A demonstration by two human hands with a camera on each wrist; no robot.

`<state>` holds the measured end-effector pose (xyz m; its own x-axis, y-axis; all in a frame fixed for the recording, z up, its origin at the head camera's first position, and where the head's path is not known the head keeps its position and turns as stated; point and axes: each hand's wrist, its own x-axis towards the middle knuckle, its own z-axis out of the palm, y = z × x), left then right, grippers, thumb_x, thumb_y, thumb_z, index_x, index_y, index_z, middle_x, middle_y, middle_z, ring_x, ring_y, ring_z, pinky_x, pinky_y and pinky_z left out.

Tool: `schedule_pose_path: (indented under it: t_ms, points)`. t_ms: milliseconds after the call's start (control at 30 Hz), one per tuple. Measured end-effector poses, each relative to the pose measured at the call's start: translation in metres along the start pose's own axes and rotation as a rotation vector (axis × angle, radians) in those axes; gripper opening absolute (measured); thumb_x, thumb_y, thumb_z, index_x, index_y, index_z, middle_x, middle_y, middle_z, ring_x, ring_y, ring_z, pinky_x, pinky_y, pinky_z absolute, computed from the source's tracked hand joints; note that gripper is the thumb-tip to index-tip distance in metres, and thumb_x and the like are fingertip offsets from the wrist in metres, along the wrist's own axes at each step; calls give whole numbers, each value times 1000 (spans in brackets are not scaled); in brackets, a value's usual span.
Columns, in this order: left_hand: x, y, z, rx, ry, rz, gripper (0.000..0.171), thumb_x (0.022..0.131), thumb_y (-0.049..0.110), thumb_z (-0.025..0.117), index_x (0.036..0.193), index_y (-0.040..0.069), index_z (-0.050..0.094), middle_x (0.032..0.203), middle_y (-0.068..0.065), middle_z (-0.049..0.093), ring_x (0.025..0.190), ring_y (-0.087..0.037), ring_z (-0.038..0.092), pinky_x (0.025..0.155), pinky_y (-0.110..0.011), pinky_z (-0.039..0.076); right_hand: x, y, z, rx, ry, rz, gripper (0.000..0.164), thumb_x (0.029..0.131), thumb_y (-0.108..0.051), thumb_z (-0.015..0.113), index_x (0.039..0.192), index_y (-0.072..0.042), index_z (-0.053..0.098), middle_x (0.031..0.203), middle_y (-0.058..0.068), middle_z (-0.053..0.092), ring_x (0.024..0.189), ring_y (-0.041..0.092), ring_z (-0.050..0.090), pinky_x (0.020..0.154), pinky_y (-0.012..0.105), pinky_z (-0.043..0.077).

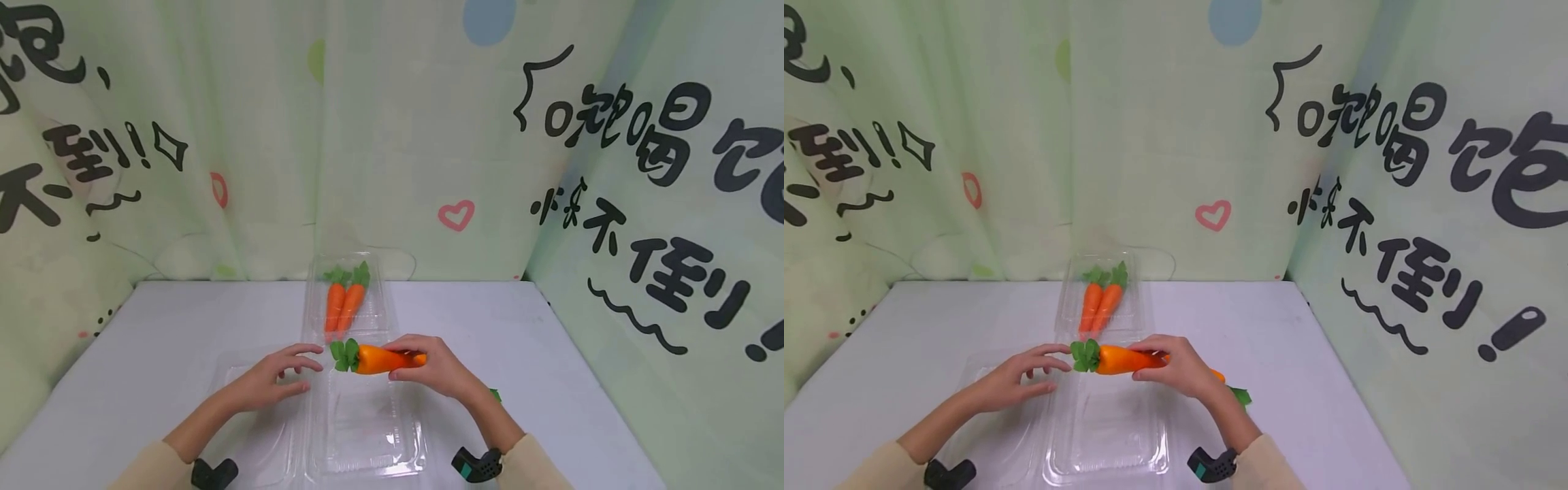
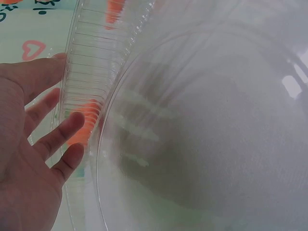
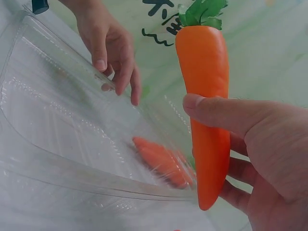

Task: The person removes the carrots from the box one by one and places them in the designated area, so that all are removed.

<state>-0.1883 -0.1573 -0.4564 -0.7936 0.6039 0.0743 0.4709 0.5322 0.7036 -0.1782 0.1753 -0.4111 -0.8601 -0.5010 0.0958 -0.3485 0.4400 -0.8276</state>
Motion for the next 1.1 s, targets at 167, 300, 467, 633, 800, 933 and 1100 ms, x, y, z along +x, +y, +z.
schedule_pose_path:
  t_ms: [167,300,467,633,800,933,1100]
  points:
    - [-1,0,0,-8,2,4,27,90,19,68,117,17,67,143,-6,49,117,-29,54,80,-36,51,-2,1,-1,-17,14,19,36,84,-21,76,119,-21,69,114,-1,68,97,17,60,86,25,53]
    - [-1,0,0,-7,6,4,28,89,20,68,117,17,68,143,-6,50,109,-27,56,78,-35,50,-3,2,-3,-31,26,34,35,84,-21,76,118,-24,69,113,-2,68,97,17,60,86,27,53]
    - [0,-1,0,-5,11,0,28,89,18,69,117,17,67,143,-5,50,98,-24,58,76,-31,49,-5,7,-6,-43,45,49,34,84,-27,76,117,-26,69,112,-2,68,97,17,60,86,26,53]
    - [-1,-1,-1,-5,7,15,28,89,18,69,117,16,67,142,-9,50,98,-26,58,75,-32,48,-9,11,-9,-75,68,57,34,84,-30,75,117,-26,70,112,-4,68,98,15,60,87,27,53]
    - [-1,0,-1,4,9,18,28,89,17,69,117,15,68,143,-7,50,98,-26,59,75,-32,48,-13,14,-13,-99,93,62,35,83,-31,76,117,-24,70,112,-4,69,97,15,61,88,29,53]
    - [-1,0,-1,4,5,13,28,89,17,68,117,16,67,143,-6,49,99,-25,59,75,-31,48,-16,16,-16,-111,102,72,36,83,-32,76,117,-24,70,112,-4,69,98,15,61,88,31,53]
    - [0,0,-1,-5,-5,-6,29,89,18,68,118,16,67,144,-6,49,101,-26,58,78,-34,48,-21,17,-19,-129,114,83,36,84,-30,76,118,-22,70,113,-3,69,98,15,61,89,32,53]
